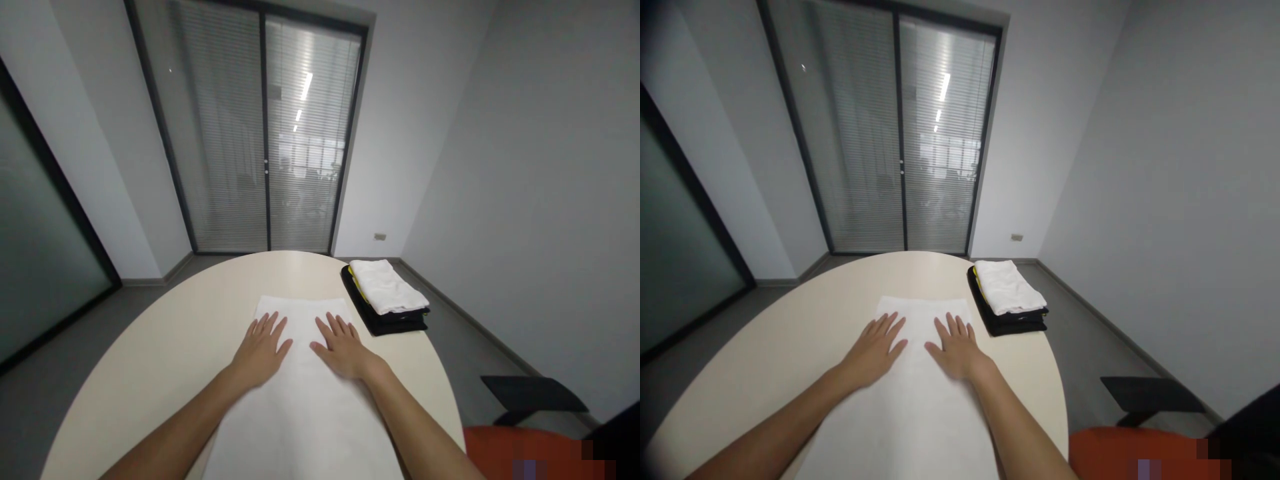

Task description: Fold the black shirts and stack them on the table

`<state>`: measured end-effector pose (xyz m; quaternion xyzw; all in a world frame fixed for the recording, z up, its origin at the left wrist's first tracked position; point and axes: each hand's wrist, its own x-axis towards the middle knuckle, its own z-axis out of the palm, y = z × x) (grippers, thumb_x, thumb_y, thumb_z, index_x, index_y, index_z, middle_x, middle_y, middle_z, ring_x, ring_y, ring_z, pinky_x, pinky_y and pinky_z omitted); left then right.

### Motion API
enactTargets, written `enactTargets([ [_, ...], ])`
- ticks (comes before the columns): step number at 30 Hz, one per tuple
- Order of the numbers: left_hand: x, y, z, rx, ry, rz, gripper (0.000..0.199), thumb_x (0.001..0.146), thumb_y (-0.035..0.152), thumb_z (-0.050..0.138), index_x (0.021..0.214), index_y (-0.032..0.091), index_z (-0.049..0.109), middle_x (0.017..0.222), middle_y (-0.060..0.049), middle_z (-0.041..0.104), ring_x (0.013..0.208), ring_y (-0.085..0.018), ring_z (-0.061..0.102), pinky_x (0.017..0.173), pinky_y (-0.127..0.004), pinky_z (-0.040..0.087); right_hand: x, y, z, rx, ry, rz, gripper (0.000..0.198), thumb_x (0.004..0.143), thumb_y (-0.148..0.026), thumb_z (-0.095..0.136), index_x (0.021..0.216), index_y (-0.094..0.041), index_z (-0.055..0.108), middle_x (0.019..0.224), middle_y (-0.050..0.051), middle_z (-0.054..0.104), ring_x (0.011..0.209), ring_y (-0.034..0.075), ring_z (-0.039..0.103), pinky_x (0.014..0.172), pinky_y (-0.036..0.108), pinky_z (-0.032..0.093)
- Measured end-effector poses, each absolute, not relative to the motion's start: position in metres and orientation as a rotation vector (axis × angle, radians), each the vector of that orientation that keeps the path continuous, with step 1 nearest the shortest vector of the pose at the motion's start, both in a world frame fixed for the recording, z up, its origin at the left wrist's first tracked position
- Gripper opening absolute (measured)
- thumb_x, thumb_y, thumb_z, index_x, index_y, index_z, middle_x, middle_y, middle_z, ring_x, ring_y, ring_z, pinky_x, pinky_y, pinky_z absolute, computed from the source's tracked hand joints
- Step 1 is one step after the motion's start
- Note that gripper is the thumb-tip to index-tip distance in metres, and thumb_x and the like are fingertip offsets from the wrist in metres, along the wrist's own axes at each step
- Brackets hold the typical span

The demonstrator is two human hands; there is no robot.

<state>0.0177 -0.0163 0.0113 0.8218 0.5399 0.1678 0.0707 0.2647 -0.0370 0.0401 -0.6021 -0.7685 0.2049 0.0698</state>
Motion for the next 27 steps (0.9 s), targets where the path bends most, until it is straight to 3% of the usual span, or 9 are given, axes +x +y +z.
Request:
enactTargets([
  [9,0.017,0.001,0.014,2.442,1.742,0.326,0.062,0.099,0.054,0.031,0.152,0.024,0.037,0.161,-0.008,0.026,0.15,-0.035,0.017,0.119,-0.055,0.012,0.264,-0.016,0.037,-1.81,-2.326,0.507,0.07,0.097,-0.065,0.028,0.157,-0.029,0.022,0.165,0.006,0.009,0.152,0.03,0.003,0.12,0.05,0.003],
  [13,0.014,0.006,0.011,2.406,1.793,0.389,0.061,0.099,0.053,0.034,0.149,0.021,0.042,0.161,-0.012,0.027,0.15,-0.035,0.017,0.118,-0.051,0.019,0.266,-0.017,0.036,-1.787,-2.313,0.452,0.066,0.097,-0.062,0.03,0.155,-0.03,0.029,0.164,0.006,0.018,0.151,0.03,0.011,0.119,0.048,0.011],
  [16,-0.001,0.02,0.005,2.279,1.98,0.519,0.058,0.099,0.046,0.037,0.145,0.013,0.048,0.157,-0.02,0.033,0.147,-0.038,0.025,0.114,-0.05,0.028,0.27,-0.011,0.034,-1.817,-2.185,0.27,0.056,0.099,-0.052,0.035,0.147,-0.024,0.045,0.158,0.011,0.033,0.145,0.03,0.027,0.114,0.045,0.024],
  [20,-0.027,0.041,0.0,2.134,2.006,0.709,0.054,0.096,0.037,0.043,0.141,0.008,0.049,0.138,-0.021,0.058,0.132,-0.033,0.049,0.11,-0.046,0.035,0.28,0.001,0.031,-2.01,-1.878,0.077,0.049,0.097,-0.041,0.044,0.138,-0.015,0.052,0.141,0.02,0.053,0.132,0.032,0.044,0.105,0.043,0.036],
  [24,-0.039,0.053,0.0,1.929,1.757,0.955,0.054,0.087,0.025,0.055,0.138,0.009,0.05,0.118,-0.016,0.069,0.112,-0.026,0.063,0.102,-0.037,0.043,0.289,0.013,0.025,-1.942,-1.766,0.198,0.046,0.092,-0.033,0.052,0.134,-0.013,0.053,0.111,0.017,0.068,0.112,0.029,0.06,0.094,0.038,0.044],
  [27,-0.039,0.056,0.004,1.834,1.685,1.007,0.055,0.08,0.02,0.058,0.133,0.007,0.055,0.106,-0.014,0.072,0.096,-0.023,0.068,0.092,-0.033,0.049,0.295,0.021,0.017,-1.787,-1.641,0.318,0.047,0.088,-0.027,0.057,0.133,-0.013,0.052,0.11,0.014,0.069,0.099,0.024,0.065,0.09,0.033,0.047],
])
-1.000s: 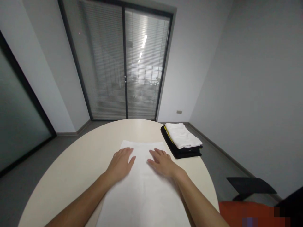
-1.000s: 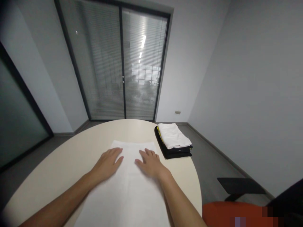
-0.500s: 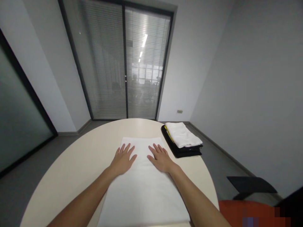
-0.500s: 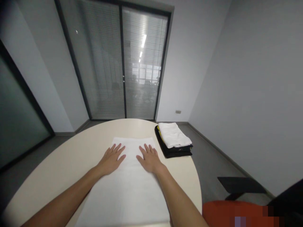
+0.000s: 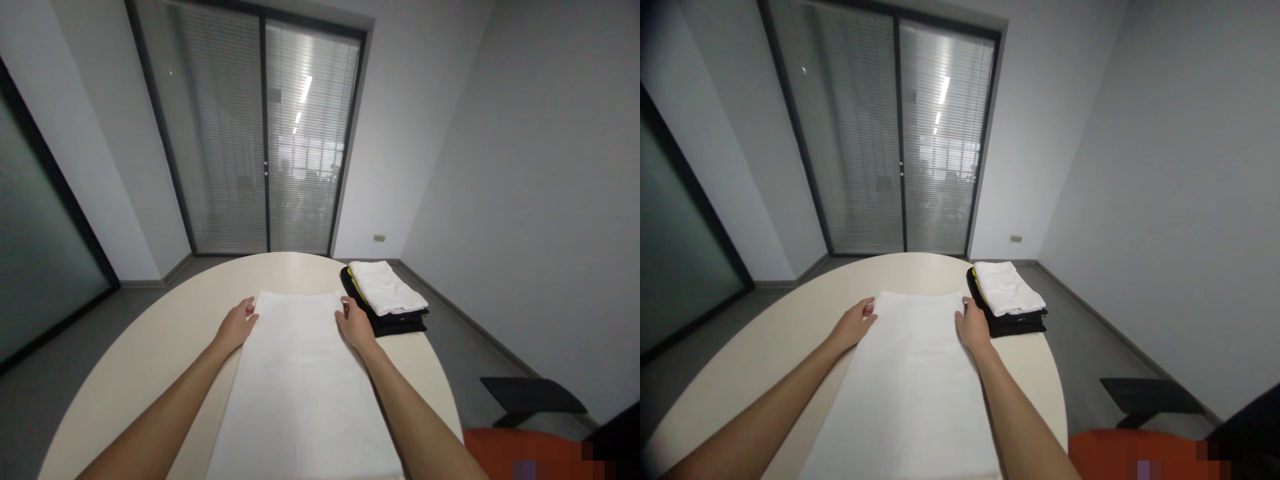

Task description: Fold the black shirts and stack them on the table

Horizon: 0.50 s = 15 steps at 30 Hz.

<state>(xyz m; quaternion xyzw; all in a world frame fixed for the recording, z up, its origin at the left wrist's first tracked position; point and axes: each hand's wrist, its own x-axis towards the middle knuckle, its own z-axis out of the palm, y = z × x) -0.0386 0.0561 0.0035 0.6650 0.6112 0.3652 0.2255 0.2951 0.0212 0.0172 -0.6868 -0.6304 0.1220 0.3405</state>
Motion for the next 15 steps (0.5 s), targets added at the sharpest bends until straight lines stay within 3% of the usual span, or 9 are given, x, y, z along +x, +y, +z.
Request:
enactTargets([
  [3,-0.037,0.057,0.009,1.765,1.667,1.038,0.053,0.074,0.015,0.058,0.126,0.007,0.06,0.097,-0.011,0.072,0.086,-0.021,0.068,0.085,-0.031,0.051,0.301,0.03,0.011,-1.687,-1.482,0.411,0.052,0.083,-0.027,0.063,0.133,-0.012,0.053,0.109,0.012,0.07,0.091,0.019,0.067,0.088,0.029,0.049],
  [6,-0.036,0.055,0.016,1.679,1.623,1.042,0.047,0.067,0.01,0.058,0.113,0.01,0.068,0.089,-0.007,0.073,0.082,-0.02,0.067,0.079,-0.028,0.051,0.307,0.037,0.008,-1.717,-1.428,0.476,0.052,0.08,-0.033,0.067,0.125,-0.009,0.061,0.094,0.01,0.072,0.083,0.019,0.068,0.081,0.028,0.05],
  [9,-0.037,0.047,0.023,1.588,1.572,1.014,0.036,0.064,0.01,0.058,0.097,0.013,0.073,0.079,-0.005,0.072,0.075,-0.019,0.067,0.064,-0.024,0.05,0.311,0.038,0.01,-1.718,-1.469,0.512,0.039,0.082,-0.037,0.063,0.11,-0.01,0.07,0.085,0.008,0.073,0.079,0.02,0.068,0.076,0.027,0.049],
  [12,-0.037,0.037,0.031,1.468,1.55,1.009,0.031,0.067,0.014,0.059,0.095,0.014,0.072,0.082,-0.006,0.072,0.07,-0.017,0.065,0.05,-0.019,0.045,0.311,0.034,0.013,-1.71,-1.491,0.514,0.024,0.081,-0.034,0.062,0.09,-0.015,0.072,0.085,0.007,0.074,0.079,0.019,0.068,0.074,0.026,0.048],
  [15,-0.035,0.03,0.038,1.221,1.493,1.038,0.031,0.066,0.012,0.063,0.096,0.017,0.07,0.087,-0.005,0.072,0.072,-0.015,0.065,0.049,-0.016,0.045,0.31,0.032,0.015,-1.722,-1.494,0.513,0.02,0.078,-0.033,0.065,0.09,-0.018,0.07,0.081,0.004,0.073,0.076,0.018,0.067,0.071,0.025,0.047],
])
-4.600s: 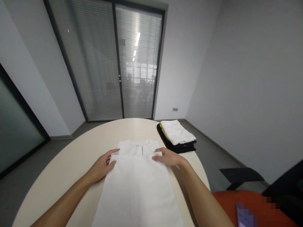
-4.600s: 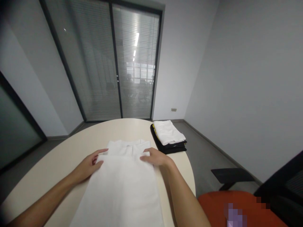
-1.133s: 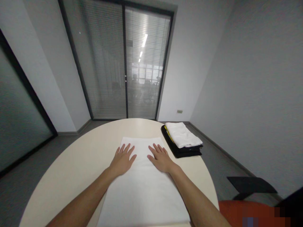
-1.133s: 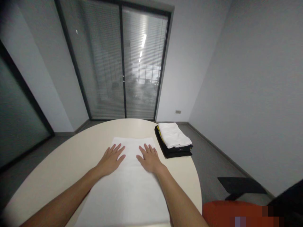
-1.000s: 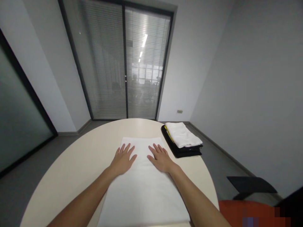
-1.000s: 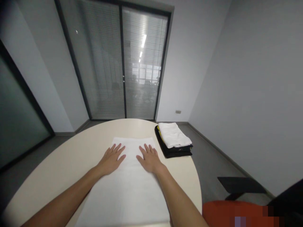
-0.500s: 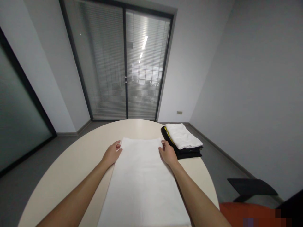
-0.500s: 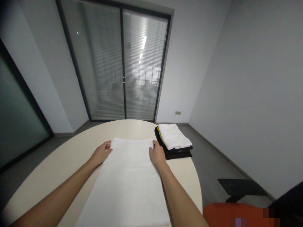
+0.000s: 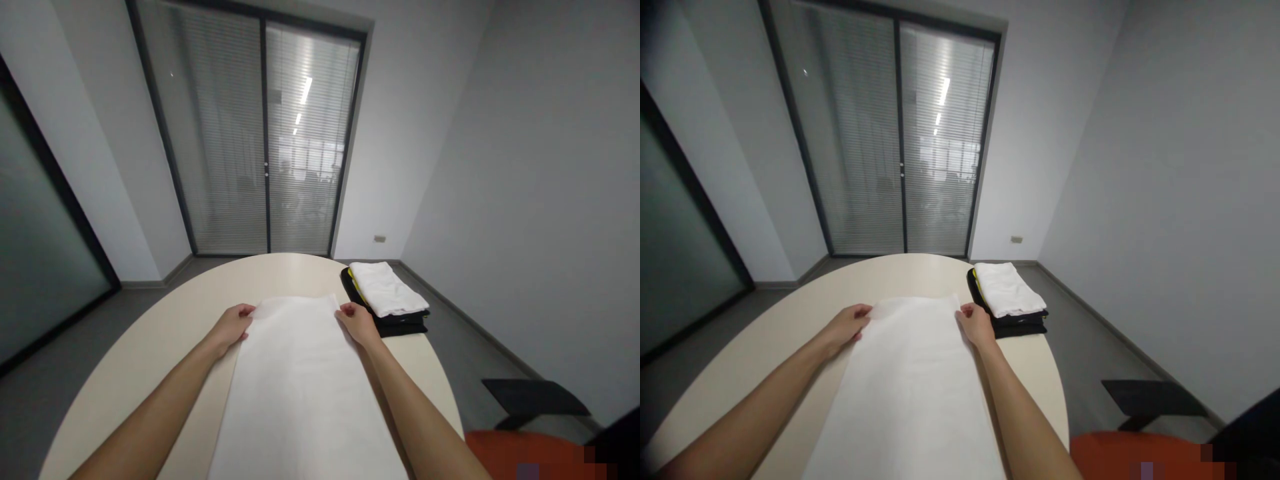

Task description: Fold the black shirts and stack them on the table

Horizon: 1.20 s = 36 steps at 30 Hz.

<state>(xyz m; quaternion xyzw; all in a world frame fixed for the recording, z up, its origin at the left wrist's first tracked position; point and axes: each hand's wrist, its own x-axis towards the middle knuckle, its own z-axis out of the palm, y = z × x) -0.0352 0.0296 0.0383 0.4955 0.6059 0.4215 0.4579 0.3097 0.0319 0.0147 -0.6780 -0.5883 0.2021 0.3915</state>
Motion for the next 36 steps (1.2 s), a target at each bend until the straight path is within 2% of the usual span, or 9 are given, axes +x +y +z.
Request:
enactTargets([
  [5,-0.032,0.028,0.044,1.054,1.448,1.064,0.032,0.068,0.008,0.065,0.099,0.015,0.065,0.09,-0.007,0.071,0.076,-0.016,0.066,0.058,-0.023,0.057,0.306,0.034,0.017,-1.808,-1.468,0.538,0.035,0.077,-0.029,0.064,0.11,-0.017,0.065,0.074,0.0,0.071,0.061,0.013,0.063,0.061,0.022,0.043],
  [9,-0.031,0.028,0.045,1.007,1.413,1.067,0.03,0.069,0.009,0.068,0.098,0.013,0.067,0.1,-0.011,0.072,0.086,-0.019,0.067,0.066,-0.029,0.061,0.305,0.033,0.02,-1.84,-1.511,0.576,0.021,0.079,-0.036,0.063,0.077,-0.015,0.067,0.051,-0.001,0.059,0.051,0.014,0.058,0.052,0.022,0.038],
  [12,-0.032,0.027,0.045,0.99,1.395,1.06,0.029,0.07,0.013,0.071,0.099,0.013,0.069,0.102,-0.011,0.072,0.089,-0.02,0.068,0.07,-0.031,0.062,0.306,0.03,0.021,-1.837,-1.545,0.548,0.028,0.078,-0.039,0.064,0.06,-0.018,0.059,0.05,0.0,0.056,0.054,0.014,0.059,0.051,0.022,0.036],
  [18,-0.031,0.024,0.049,0.937,1.287,1.144,0.028,0.076,0.019,0.074,0.103,0.016,0.069,0.109,-0.009,0.072,0.093,-0.017,0.068,0.081,-0.033,0.06,0.305,0.03,0.018,-1.595,-1.289,0.852,0.023,0.081,-0.041,0.061,0.086,-0.021,0.049,0.06,-0.005,0.054,0.05,0.016,0.065,0.041,0.02,0.038],
  [22,-0.023,0.021,0.057,0.906,1.235,1.256,0.026,0.081,0.018,0.072,0.106,0.016,0.067,0.113,-0.009,0.071,0.097,-0.017,0.069,0.086,-0.03,0.058,0.299,0.024,0.031,-1.363,-1.131,1.045,0.031,0.083,-0.043,0.062,0.097,-0.024,0.041,0.062,-0.009,0.048,0.056,0.019,0.07,0.045,0.023,0.051],
  [26,-0.022,0.017,0.069,0.867,1.17,1.283,0.027,0.085,0.015,0.066,0.112,0.017,0.066,0.118,-0.01,0.069,0.098,-0.017,0.068,0.083,-0.03,0.059,0.298,0.008,0.059,-1.313,-1.083,1.109,0.035,0.084,-0.045,0.065,0.104,-0.026,0.043,0.071,-0.008,0.048,0.063,0.02,0.073,0.048,0.024,0.056],
  [30,-0.037,0.011,0.082,0.9,1.026,1.112,0.03,0.08,0.014,0.068,0.111,0.017,0.067,0.118,-0.011,0.069,0.1,-0.021,0.067,0.081,-0.035,0.061,0.31,-0.013,0.082,-1.246,-1.102,1.335,0.034,0.085,-0.043,0.068,0.106,-0.027,0.046,0.096,-0.001,0.058,0.076,0.021,0.075,0.057,0.026,0.061],
  [33,-0.05,0.009,0.088,0.928,0.937,0.953,0.033,0.076,0.017,0.073,0.108,0.017,0.068,0.115,-0.012,0.069,0.099,-0.024,0.067,0.081,-0.043,0.061,0.322,-0.024,0.089,-1.159,-1.107,1.542,0.039,0.084,-0.041,0.071,0.111,-0.028,0.046,0.116,0.003,0.059,0.089,0.024,0.075,0.067,0.033,0.063],
  [36,-0.055,0.01,0.086,0.918,0.9,0.914,0.034,0.075,0.018,0.075,0.108,0.019,0.068,0.114,-0.011,0.069,0.096,-0.024,0.067,0.079,-0.046,0.061,0.325,-0.028,0.089,-1.107,-1.094,1.633,0.04,0.084,-0.041,0.071,0.111,-0.028,0.043,0.124,0.004,0.059,0.104,0.027,0.071,0.077,0.041,0.062],
])
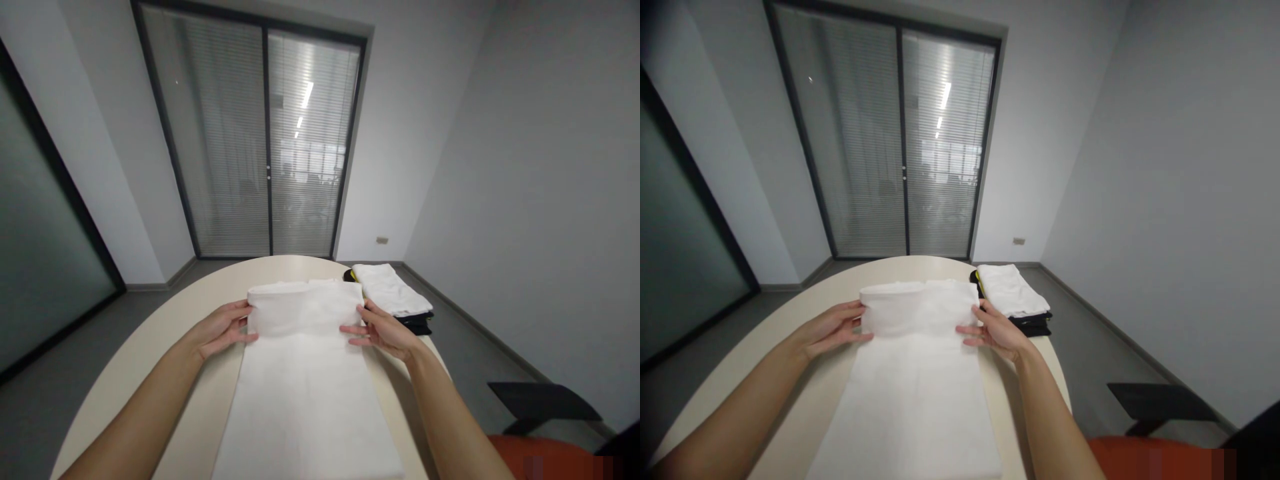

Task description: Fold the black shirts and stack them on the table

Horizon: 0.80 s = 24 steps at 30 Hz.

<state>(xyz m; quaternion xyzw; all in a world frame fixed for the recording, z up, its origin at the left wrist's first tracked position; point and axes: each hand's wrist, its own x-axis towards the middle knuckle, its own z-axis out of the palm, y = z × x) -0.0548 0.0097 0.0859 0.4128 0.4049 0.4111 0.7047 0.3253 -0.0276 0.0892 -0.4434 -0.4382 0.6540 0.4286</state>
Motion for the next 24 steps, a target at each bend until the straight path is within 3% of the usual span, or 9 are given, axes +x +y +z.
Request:
enactTargets([
  [9,-0.046,0.018,0.074,0.97,0.851,1.259,0.031,0.077,0.02,0.072,0.107,0.019,0.069,0.115,-0.008,0.068,0.105,-0.023,0.064,0.087,-0.04,0.059,0.313,-0.015,0.075,-1.07,-1.199,1.392,0.029,0.09,-0.049,0.06,0.106,-0.028,0.047,0.139,0.005,0.053,0.125,0.025,0.058,0.091,0.036,0.055],
  [16,-0.073,0.009,0.077,1.159,0.736,0.928,0.038,0.071,0.031,0.08,0.105,0.014,0.073,0.111,-0.013,0.072,0.105,-0.027,0.065,0.098,-0.042,0.05,0.336,-0.029,0.083,-0.965,-1.22,1.627,0.036,0.084,-0.037,0.068,0.117,-0.027,0.058,0.14,0.008,0.055,0.127,0.028,0.055,0.097,0.045,0.051],
  [24,-0.08,-0.003,0.082,1.417,0.787,0.573,0.03,0.063,0.038,0.081,0.083,0.016,0.076,0.086,-0.01,0.074,0.081,-0.023,0.067,0.078,-0.03,0.049,0.338,-0.04,0.094,-1.11,-1.503,1.761,0.047,0.072,-0.032,0.066,0.118,-0.02,0.066,0.124,0.01,0.067,0.12,0.027,0.059,0.103,0.045,0.046],
])
